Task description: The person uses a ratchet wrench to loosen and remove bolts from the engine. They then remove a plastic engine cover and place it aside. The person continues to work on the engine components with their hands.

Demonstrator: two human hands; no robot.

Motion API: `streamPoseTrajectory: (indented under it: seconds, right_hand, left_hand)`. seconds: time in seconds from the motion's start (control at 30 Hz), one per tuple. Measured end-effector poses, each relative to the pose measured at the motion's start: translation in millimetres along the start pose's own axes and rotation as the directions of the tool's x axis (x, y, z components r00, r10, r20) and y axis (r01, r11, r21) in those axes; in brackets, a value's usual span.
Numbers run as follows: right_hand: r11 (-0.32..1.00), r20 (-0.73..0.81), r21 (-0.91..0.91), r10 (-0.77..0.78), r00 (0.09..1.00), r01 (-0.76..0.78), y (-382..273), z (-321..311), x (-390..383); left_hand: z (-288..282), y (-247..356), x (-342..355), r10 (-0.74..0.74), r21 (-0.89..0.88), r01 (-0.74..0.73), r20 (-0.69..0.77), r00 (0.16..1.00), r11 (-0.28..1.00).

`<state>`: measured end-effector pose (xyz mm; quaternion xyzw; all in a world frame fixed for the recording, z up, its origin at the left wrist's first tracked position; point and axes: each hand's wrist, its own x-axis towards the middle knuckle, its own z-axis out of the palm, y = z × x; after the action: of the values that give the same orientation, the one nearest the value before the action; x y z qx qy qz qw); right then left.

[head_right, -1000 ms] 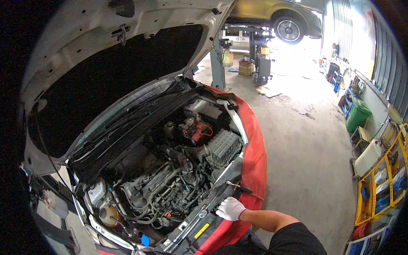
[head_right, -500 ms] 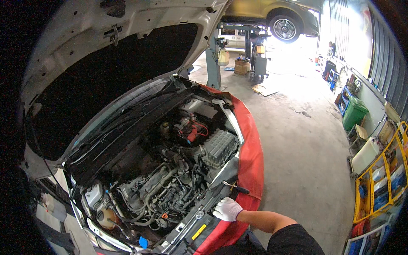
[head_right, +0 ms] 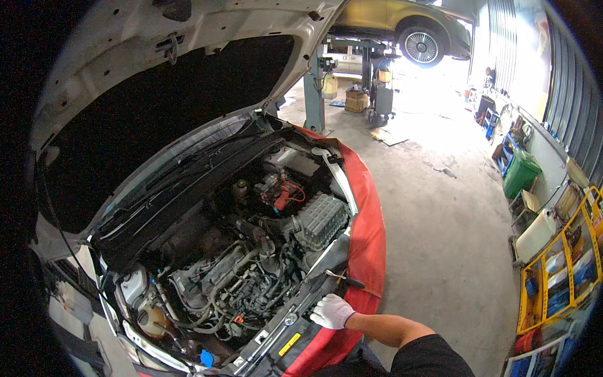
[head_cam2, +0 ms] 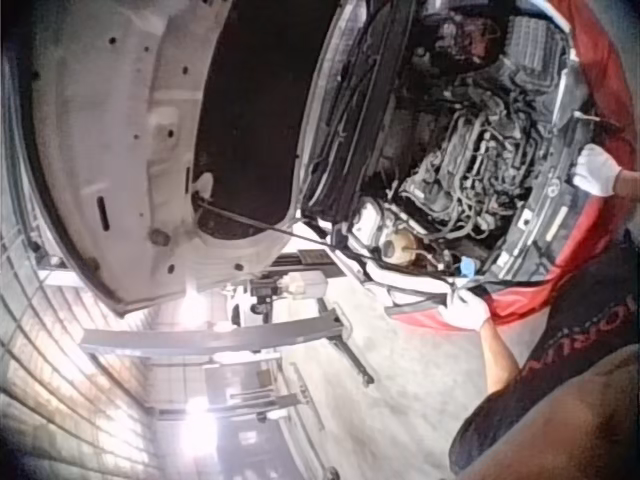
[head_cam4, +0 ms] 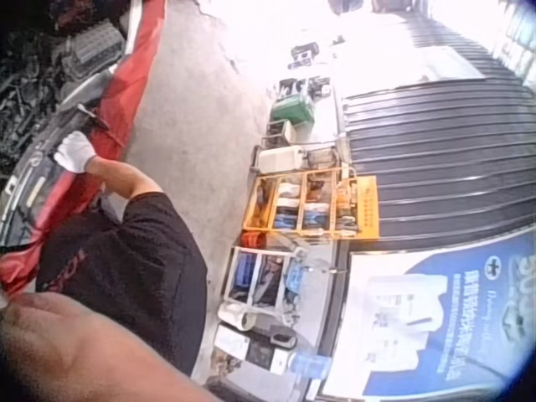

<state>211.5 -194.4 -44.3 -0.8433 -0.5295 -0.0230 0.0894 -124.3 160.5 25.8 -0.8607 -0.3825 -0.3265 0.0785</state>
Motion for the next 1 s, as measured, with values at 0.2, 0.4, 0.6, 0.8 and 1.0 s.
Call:
streamPoseTrajectory:
  seconds: [0.2, 0.4, 0.6, 0.8, 1.0]
  right_hand:
    - [1.0, -0.005, 0.007, 0.017, 1.0, -0.017, 0.2, 3.3, -1.0]
    - [1.0, 0.008, -0.016, 0.002, 1.0, -0.002, 1.2, -1.2, -5.3]
    - [0.989, 0.047, -0.096, -0.11, 0.993, 0.114, 1.5, 1.2, 1.5]
    - [0.999, -0.097, -0.013, 0.049, 0.994, -0.051, 4.6, 8.7, -3.7]
    - [0.996, -0.08, 0.076, 0.044, 0.996, -0.038, -3.9, 13.9, 7.7]
  left_hand:
    - [6.3, -4.8, -3.2, -0.008, -0.001, 0.008, -0.016, 1.0, 1.0]
    - [14.3, -11.4, -13.2, -0.001, 0.021, 0.002, -0.045, 0.999, 1.0]
    - [-8.4, 6.0, 1.1, -0.073, -0.037, 0.074, 0.046, 0.996, 0.997]
    - [60.2, -28.7, -30.9, -0.135, -0.021, 0.135, -0.027, 0.99, 0.991]
    - [55.5, -39.5, -34.3, -0.242, 0.016, 0.241, 0.033, 0.97, 0.97]
